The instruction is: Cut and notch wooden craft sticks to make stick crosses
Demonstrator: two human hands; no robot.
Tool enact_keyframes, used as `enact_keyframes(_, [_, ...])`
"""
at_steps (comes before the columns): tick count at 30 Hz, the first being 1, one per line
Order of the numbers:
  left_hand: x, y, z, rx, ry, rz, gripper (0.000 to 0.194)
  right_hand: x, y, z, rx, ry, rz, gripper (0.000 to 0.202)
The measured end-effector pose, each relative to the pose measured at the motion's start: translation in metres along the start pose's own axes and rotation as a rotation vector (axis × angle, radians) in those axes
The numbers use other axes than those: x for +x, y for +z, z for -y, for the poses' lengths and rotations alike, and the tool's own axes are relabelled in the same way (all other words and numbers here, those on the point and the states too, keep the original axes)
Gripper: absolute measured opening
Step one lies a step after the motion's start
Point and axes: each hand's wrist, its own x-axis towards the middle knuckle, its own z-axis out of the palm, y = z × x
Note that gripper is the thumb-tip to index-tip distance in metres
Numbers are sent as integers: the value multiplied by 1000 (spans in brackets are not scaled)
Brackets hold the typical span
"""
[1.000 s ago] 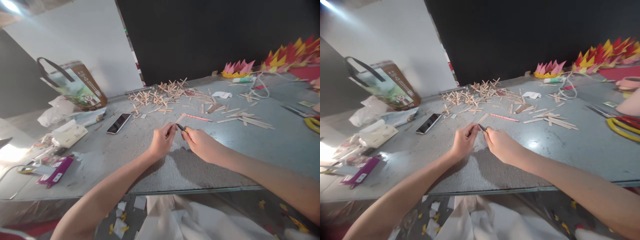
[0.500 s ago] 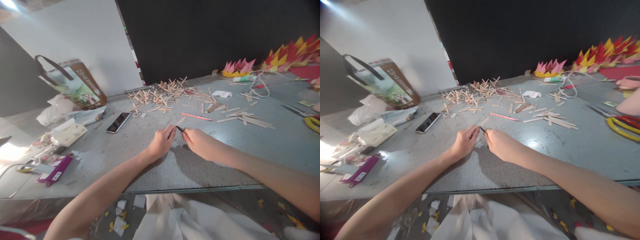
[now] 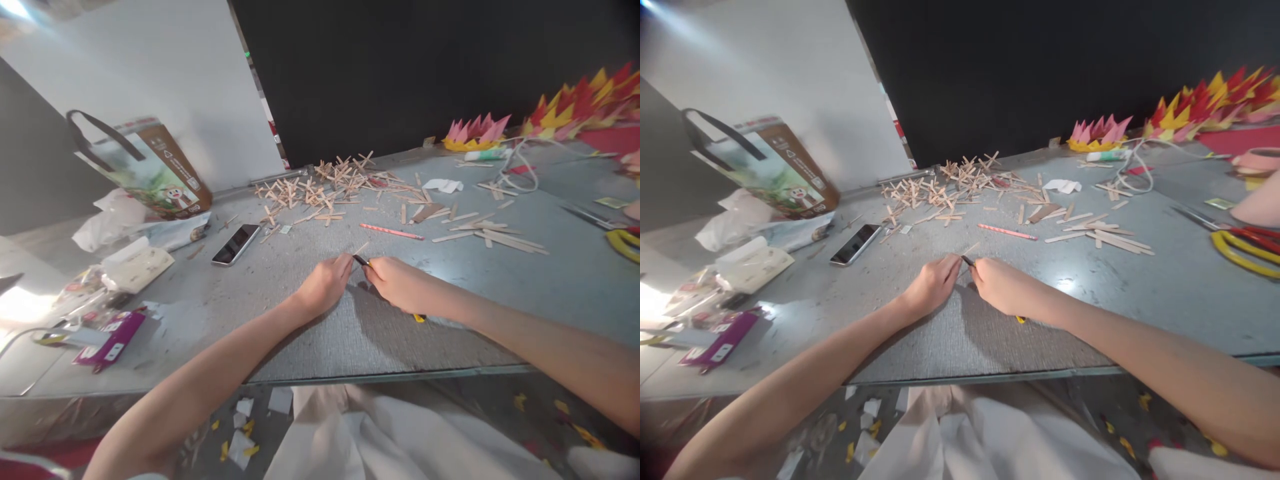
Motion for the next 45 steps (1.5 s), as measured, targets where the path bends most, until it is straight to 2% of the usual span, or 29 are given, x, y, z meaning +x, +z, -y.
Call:
enact_keyframes(7, [1,1,1,-11,-29,81,23,7,7,-12,172,114,62,36])
enact_keyframes(13, [2,0,0,-7,15,142,23,12,8,-15,281,186,106,39])
enact_keyframes(22, [7,3,-5,-15,-69,138,23,15,11,-17,321,152,51,46])
enact_keyframes(30, [11,0,-3,-149,-176,13,27,10,12,-20,280,113,-74,39])
enact_keyframes(38, [12,-1,-11,-440,-275,-106,33,2,9,-12,322,72,-80,37])
enact_keyframes(45, [13,-1,-12,-581,-357,-125,37,-4,2,-1,309,91,-74,37])
